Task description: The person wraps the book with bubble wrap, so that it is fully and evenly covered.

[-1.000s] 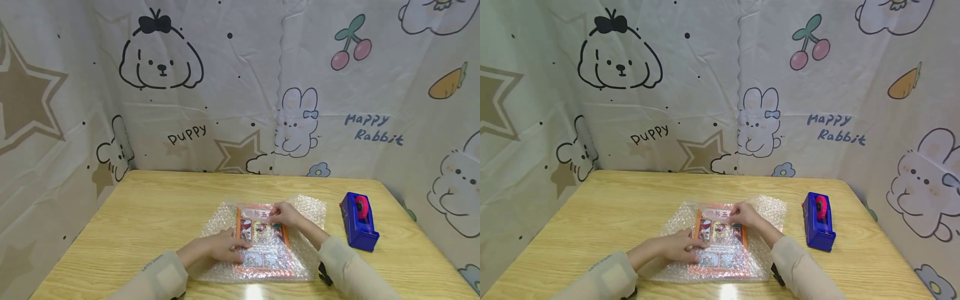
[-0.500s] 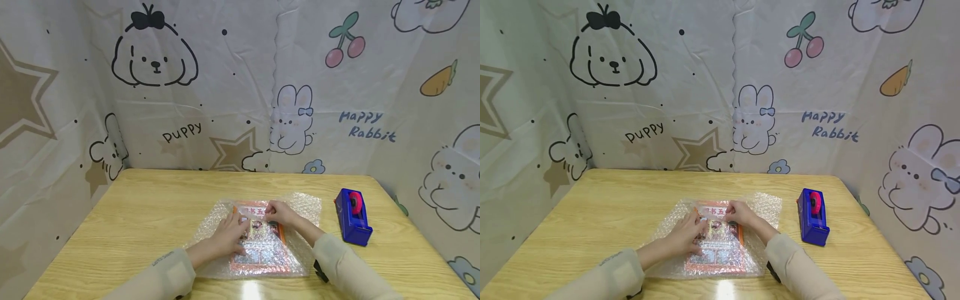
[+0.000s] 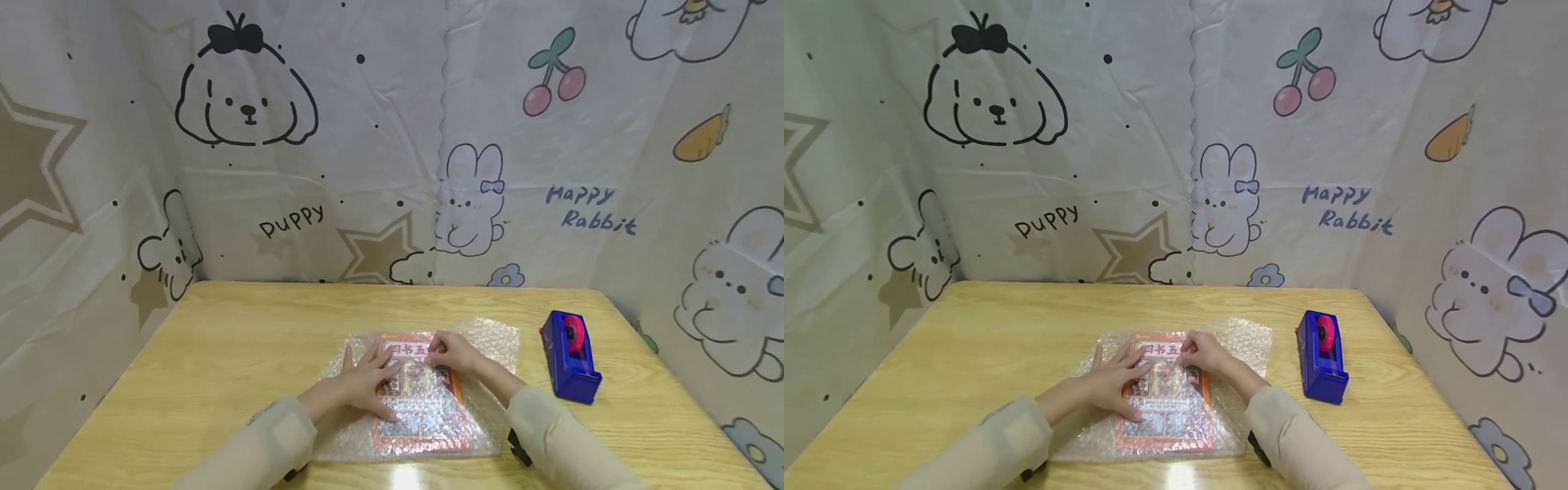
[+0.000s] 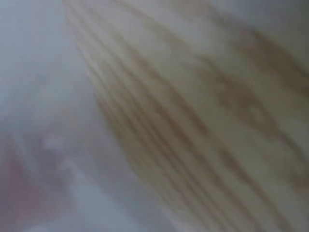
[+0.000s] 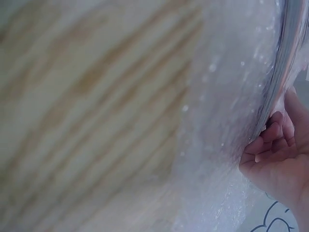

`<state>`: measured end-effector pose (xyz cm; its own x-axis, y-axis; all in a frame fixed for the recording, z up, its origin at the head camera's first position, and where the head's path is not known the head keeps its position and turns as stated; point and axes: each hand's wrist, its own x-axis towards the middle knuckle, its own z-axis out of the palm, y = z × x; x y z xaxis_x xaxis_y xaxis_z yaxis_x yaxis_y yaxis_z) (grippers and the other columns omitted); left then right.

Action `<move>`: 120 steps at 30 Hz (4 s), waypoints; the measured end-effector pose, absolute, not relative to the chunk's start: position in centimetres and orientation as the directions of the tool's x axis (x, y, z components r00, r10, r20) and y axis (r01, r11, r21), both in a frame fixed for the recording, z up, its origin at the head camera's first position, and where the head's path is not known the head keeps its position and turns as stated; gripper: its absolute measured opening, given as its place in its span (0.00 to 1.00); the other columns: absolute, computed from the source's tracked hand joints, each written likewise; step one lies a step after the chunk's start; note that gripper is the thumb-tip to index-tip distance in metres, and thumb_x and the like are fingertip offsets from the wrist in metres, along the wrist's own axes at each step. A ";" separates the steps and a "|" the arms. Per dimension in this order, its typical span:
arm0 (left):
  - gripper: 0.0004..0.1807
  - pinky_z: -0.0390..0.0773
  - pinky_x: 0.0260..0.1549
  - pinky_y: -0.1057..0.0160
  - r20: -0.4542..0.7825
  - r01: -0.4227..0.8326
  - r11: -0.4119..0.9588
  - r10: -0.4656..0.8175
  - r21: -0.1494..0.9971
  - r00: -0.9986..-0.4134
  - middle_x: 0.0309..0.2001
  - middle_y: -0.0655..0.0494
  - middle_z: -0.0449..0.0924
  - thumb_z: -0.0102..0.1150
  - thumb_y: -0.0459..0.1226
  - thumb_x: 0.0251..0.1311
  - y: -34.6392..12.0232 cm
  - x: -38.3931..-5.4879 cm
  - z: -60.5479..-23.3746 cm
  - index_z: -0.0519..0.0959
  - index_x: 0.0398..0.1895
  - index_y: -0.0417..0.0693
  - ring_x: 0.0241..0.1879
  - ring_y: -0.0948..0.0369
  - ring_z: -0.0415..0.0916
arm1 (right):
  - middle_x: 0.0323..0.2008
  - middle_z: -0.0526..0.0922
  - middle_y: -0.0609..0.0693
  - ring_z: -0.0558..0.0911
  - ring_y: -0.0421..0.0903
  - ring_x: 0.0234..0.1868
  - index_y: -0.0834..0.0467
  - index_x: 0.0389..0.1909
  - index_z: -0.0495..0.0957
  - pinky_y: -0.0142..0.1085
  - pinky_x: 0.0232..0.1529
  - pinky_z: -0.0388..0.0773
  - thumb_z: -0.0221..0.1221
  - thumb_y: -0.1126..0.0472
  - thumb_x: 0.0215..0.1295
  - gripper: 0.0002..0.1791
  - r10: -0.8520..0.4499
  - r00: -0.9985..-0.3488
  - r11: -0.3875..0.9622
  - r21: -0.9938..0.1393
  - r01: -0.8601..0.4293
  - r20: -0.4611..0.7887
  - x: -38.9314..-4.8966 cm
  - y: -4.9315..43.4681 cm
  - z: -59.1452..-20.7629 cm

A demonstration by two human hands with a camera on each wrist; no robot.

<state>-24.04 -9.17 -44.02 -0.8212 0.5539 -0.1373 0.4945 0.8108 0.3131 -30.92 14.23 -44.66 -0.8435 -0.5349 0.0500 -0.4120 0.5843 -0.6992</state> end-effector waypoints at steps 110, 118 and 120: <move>0.59 0.44 0.53 0.26 -0.154 0.441 0.766 0.562 0.468 -0.813 0.69 0.37 0.18 0.68 0.57 0.39 -9.5 -24.1 -43.9 0.45 0.71 0.48 0.68 0.38 0.31 | 0.28 0.79 0.50 0.65 0.35 0.18 0.65 0.63 0.62 0.30 0.28 0.72 0.47 0.49 0.68 0.30 -0.714 -0.682 0.679 -0.395 -0.619 -0.157 -26.1 12.9 -42.8; 0.58 0.51 0.52 0.28 -0.179 0.466 0.799 0.558 0.381 -0.810 0.71 0.43 0.24 0.67 0.60 0.39 -9.2 -24.5 -43.6 0.50 0.70 0.44 0.68 0.40 0.39 | 0.63 0.53 0.70 0.59 0.64 0.61 0.66 0.65 0.58 0.56 0.56 0.63 0.59 0.52 0.59 0.37 -0.707 -0.688 0.652 -0.228 -0.724 0.164 -27.6 14.2 -43.9; 0.58 0.52 0.52 0.28 -0.168 0.478 0.793 0.566 0.377 -0.807 0.72 0.45 0.25 0.67 0.60 0.38 -9.2 -24.5 -43.7 0.51 0.70 0.44 0.68 0.41 0.40 | 0.68 0.42 0.69 0.46 0.65 0.67 0.66 0.68 0.50 0.63 0.61 0.49 0.58 0.47 0.58 0.45 -0.710 -0.696 0.658 -0.254 -0.709 0.106 -27.9 14.4 -44.1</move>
